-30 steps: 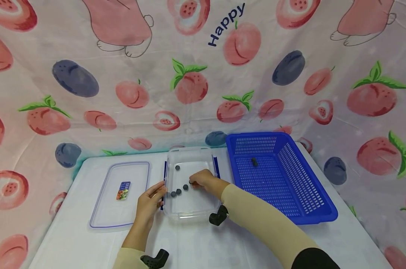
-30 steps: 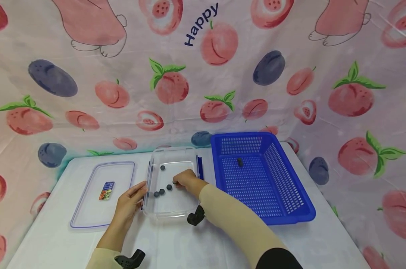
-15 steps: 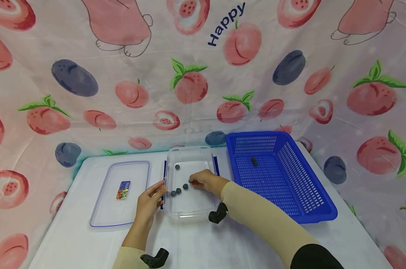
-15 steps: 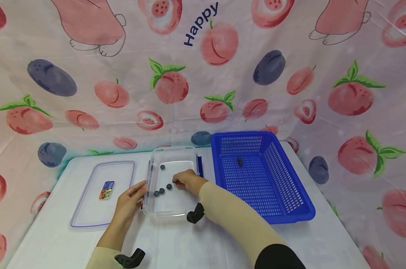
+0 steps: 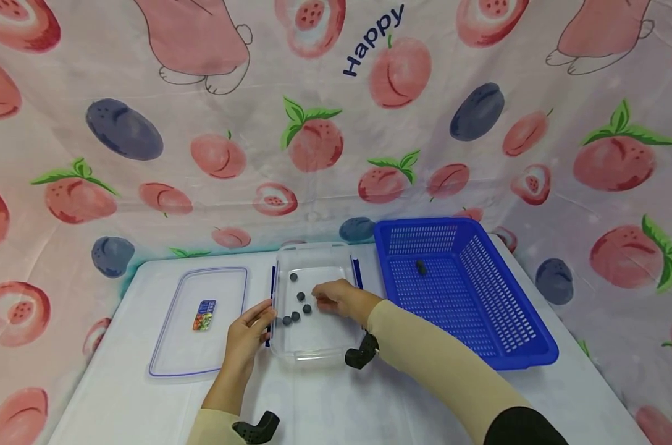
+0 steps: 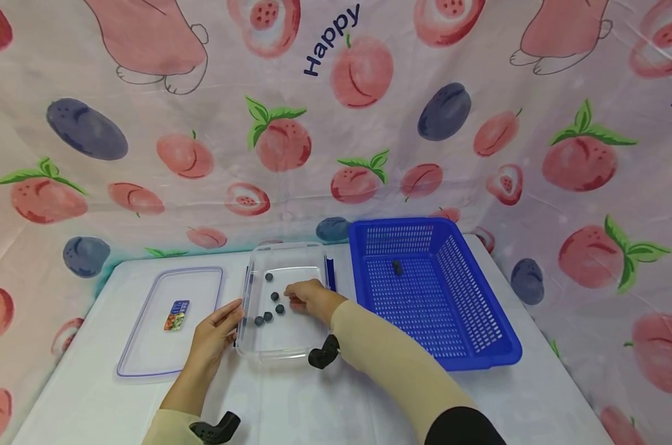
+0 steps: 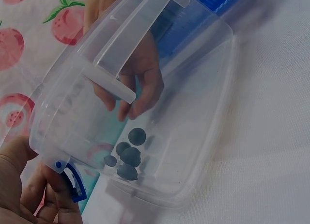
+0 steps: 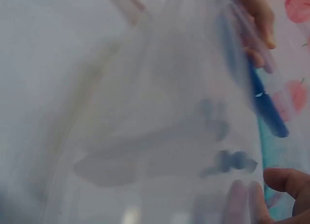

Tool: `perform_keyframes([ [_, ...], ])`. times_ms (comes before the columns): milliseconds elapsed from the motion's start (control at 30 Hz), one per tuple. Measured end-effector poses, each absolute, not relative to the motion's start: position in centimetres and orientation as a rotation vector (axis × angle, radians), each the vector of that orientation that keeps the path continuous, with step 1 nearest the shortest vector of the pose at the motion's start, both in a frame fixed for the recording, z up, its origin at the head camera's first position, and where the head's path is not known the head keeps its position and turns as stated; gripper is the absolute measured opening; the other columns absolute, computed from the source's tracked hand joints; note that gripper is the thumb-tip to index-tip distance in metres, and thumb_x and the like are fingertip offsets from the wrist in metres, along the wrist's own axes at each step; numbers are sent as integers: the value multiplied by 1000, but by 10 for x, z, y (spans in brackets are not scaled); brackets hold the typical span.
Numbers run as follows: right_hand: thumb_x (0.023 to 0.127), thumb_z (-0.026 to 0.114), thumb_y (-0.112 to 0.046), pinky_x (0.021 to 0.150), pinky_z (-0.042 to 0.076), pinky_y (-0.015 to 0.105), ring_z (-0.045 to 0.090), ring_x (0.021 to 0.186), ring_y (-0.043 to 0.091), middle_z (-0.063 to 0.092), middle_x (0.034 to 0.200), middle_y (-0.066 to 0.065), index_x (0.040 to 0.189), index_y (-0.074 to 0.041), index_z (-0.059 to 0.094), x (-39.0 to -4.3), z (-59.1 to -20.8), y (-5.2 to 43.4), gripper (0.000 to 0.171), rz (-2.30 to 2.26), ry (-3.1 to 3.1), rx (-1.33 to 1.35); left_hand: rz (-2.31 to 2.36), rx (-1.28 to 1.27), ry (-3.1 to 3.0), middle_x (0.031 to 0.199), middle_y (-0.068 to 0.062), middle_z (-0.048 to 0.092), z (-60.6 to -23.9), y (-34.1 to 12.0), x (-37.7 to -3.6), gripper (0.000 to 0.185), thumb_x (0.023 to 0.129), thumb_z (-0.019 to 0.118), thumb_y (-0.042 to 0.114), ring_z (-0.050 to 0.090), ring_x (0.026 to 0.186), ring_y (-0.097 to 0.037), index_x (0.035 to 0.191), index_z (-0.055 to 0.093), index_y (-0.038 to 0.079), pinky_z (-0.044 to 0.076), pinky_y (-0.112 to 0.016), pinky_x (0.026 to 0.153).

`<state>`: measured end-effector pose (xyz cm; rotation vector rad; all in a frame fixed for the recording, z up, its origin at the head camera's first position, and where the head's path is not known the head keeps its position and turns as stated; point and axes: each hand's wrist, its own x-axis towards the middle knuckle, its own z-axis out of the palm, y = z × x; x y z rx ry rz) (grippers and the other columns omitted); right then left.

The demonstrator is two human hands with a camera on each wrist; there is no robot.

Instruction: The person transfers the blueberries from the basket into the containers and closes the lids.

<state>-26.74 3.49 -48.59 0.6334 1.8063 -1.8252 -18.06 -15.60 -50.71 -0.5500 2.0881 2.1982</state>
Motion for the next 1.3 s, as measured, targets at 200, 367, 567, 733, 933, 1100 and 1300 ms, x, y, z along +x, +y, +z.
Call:
perform_keyframes([
  [200, 92, 63, 1, 86, 56, 25, 59, 86, 18, 59, 124, 20, 135, 3, 53, -278, -461, 44, 44, -1964, 1565, 546, 2164, -573, 2106, 99, 13, 64, -508, -156, -182, 43, 92, 70, 20, 55, 78, -3, 132, 62, 9, 50, -15, 63],
  [367, 97, 58, -4, 102, 48, 30, 58, 98, 20, 49, 139, 19, 140, -1, 48, -292, -423, 69, 45, -2061, 1491, 434, 2170, -556, 2103, 98, 13, 64, -509, -156, -181, 43, 93, 69, 18, 55, 78, -2, 133, 61, 7, 49, -15, 63],
  [567, 100, 53, -12, 102, 47, 27, 55, 98, 18, 52, 123, 11, 114, -8, 58, -304, -388, 130, 15, -2086, 1592, 347, 2184, -543, 2093, 98, 14, 65, -510, -155, -180, 43, 92, 69, 18, 55, 78, -2, 133, 61, 7, 50, -15, 63],
  [733, 100, 55, -16, 97, 50, 22, 56, 96, 14, 50, 124, 6, 137, -12, 50, -310, -386, 182, 38, -2047, 1739, 449, 2170, -534, 2100, 98, 15, 65, -510, -157, -179, 43, 93, 69, 18, 55, 80, -2, 134, 61, 7, 50, -15, 63],
  [933, 98, 58, -16, 84, 55, 20, 63, 78, 9, 61, 97, 1, 152, -8, 32, -304, -410, 228, 61, -2001, 1837, 624, 2145, -538, 2118, 98, 16, 65, -511, -161, -177, 43, 93, 68, 19, 55, 81, -3, 134, 61, 7, 50, -15, 64],
  [1100, 100, 54, -16, 86, 56, 24, 63, 76, 8, 61, 97, 3, 148, 1, 37, -299, -433, 248, 54, -1892, 2045, 611, 2143, -535, 2115, 99, 15, 65, -510, -160, -177, 43, 93, 68, 20, 55, 82, -3, 134, 61, 7, 50, -15, 65],
  [1300, 99, 54, -14, 105, 46, 40, 53, 125, 35, 47, 141, 27, 140, 12, 43, -295, -456, 259, 50, -1679, 2355, 611, 2147, -540, 2113, 99, 14, 65, -510, -159, -178, 42, 94, 68, 20, 55, 80, -3, 134, 61, 8, 50, -15, 65],
])
